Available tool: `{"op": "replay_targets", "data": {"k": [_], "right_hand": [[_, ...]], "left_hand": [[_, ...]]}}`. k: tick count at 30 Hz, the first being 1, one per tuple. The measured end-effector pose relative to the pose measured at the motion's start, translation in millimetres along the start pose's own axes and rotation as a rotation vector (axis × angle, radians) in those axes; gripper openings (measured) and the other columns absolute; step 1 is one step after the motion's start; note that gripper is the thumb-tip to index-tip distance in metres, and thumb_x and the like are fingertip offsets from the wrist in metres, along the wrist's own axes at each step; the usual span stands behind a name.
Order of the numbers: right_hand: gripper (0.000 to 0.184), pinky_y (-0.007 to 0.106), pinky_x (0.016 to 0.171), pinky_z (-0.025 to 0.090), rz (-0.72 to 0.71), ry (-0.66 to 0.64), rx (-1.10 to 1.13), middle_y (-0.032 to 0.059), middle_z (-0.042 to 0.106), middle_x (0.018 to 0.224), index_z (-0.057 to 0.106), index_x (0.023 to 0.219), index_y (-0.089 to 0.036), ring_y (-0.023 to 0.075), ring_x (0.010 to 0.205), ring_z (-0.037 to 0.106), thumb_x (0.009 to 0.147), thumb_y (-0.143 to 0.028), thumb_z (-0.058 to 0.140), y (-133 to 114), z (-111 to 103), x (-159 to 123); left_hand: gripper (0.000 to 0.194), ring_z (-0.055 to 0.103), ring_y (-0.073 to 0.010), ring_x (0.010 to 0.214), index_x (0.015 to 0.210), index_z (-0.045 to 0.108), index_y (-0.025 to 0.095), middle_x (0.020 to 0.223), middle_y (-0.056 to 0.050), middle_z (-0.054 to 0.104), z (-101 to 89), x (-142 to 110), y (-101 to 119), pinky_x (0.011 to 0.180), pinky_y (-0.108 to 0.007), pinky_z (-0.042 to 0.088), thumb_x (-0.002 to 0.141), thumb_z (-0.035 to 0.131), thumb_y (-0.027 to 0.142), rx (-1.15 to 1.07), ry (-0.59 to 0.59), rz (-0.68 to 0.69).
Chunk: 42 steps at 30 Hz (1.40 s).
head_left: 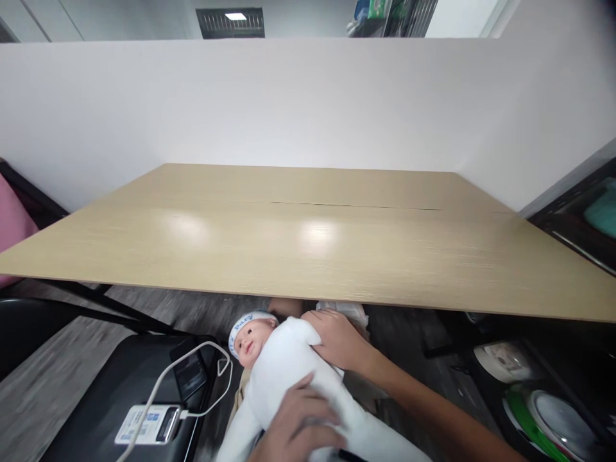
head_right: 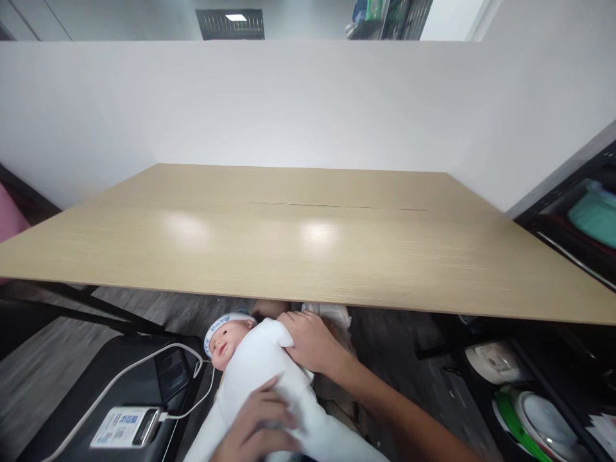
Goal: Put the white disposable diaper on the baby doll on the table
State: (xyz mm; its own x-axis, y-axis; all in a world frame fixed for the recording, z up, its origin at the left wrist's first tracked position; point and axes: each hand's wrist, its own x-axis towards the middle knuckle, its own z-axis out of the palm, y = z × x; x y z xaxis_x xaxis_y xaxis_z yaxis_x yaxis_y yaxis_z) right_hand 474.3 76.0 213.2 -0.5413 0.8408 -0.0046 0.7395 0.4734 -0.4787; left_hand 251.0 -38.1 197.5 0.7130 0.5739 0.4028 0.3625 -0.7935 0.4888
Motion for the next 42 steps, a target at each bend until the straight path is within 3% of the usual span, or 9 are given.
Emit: {"op": "replay_targets", "data": {"k": [2,5,10,15,21,25,30,36,42], "right_hand": [[0.031,0.037,0.098,0.048,0.021,0.077,0.115,0.0084,0.077,0.117,0.068,0.117,-0.019,0.0263,0.110,0.069,0.089,-0.010,0.058,-7,-3,-7],[0.043,0.035,0.097,0.050,0.049,0.232,0.311,0.0066,0.078,0.121,0.069,0.122,-0.022,0.0243,0.111,0.070,0.084,-0.006,0.054,-19,-8,-21],[0.048,0.029,0.083,0.054,0.158,0.413,0.586,0.0035,0.080,0.109,0.071,0.118,-0.024,0.0218,0.095,0.072,0.075,-0.012,0.053,-36,-29,-46],[0.039,0.030,0.076,0.054,0.309,0.578,0.528,0.0048,0.080,0.102,0.071,0.115,-0.024,0.0247,0.089,0.073,0.079,-0.027,0.056,-20,-72,-71],[0.030,0.032,0.073,0.047,0.463,0.470,0.072,0.0055,0.082,0.109,0.070,0.119,-0.027,0.0281,0.092,0.075,0.091,-0.034,0.061,41,-122,-88],[0.026,0.035,0.075,0.048,0.487,0.458,-0.074,0.0072,0.081,0.110,0.071,0.116,-0.027,0.0313,0.097,0.075,0.097,-0.042,0.062,86,-119,-91],[0.036,0.044,0.092,0.053,0.369,0.535,-0.136,0.0092,0.079,0.122,0.071,0.124,-0.027,0.0343,0.111,0.072,0.104,-0.054,0.058,130,-103,-88],[0.041,0.044,0.093,0.057,0.364,0.583,-0.142,0.0082,0.077,0.128,0.067,0.130,-0.028,0.0336,0.115,0.072,0.106,-0.060,0.057,173,-102,-44],[0.040,0.045,0.095,0.059,0.283,0.559,-0.124,0.0107,0.077,0.124,0.067,0.129,-0.026,0.0329,0.111,0.073,0.106,-0.057,0.057,232,-120,26]], "left_hand": [[0.029,0.075,-0.0302,0.105,0.130,0.062,0.037,0.105,-0.005,0.070,-7.9,-36,-8,0.104,-0.057,0.065,0.101,0.067,0.036,0.072,0.262,-0.197],[0.045,0.074,-0.0366,0.115,0.128,0.054,0.031,0.119,-0.010,0.066,-14.1,-77,-22,0.094,-0.061,0.068,0.091,0.077,0.041,0.196,0.547,-0.457],[0.064,0.076,-0.0390,0.122,0.143,0.042,0.024,0.135,-0.016,0.069,-23.3,-83,-38,0.095,-0.056,0.069,0.091,0.078,0.036,0.075,0.445,-0.609],[0.062,0.080,-0.0314,0.113,0.152,0.037,0.024,0.135,-0.011,0.075,-61.2,-18,-48,0.093,-0.044,0.066,0.097,0.066,0.026,-0.174,0.183,-0.656],[0.056,0.077,-0.0288,0.112,0.147,0.044,0.028,0.136,-0.008,0.076,-108.7,88,-71,0.094,-0.039,0.056,0.095,0.066,0.025,-0.182,-0.019,-0.425],[0.058,0.075,-0.0324,0.113,0.145,0.046,0.027,0.142,-0.011,0.074,-114.9,132,-96,0.091,-0.042,0.054,0.092,0.069,0.030,-0.114,-0.058,-0.366],[0.066,0.075,-0.0307,0.100,0.148,0.047,0.025,0.131,-0.010,0.078,-123.0,155,-135,0.082,-0.040,0.053,0.088,0.073,0.029,0.000,-0.064,-0.391],[0.040,0.070,-0.0342,0.110,0.131,0.064,0.023,0.119,-0.010,0.078,-133.1,182,-197,0.088,-0.043,0.052,0.097,0.072,0.042,0.267,0.013,-0.373],[0.043,0.067,-0.0342,0.100,0.124,0.069,0.020,0.110,-0.011,0.078,-128.8,222,-281,0.085,-0.046,0.053,0.104,0.064,0.058,0.415,0.051,-0.281]]}}
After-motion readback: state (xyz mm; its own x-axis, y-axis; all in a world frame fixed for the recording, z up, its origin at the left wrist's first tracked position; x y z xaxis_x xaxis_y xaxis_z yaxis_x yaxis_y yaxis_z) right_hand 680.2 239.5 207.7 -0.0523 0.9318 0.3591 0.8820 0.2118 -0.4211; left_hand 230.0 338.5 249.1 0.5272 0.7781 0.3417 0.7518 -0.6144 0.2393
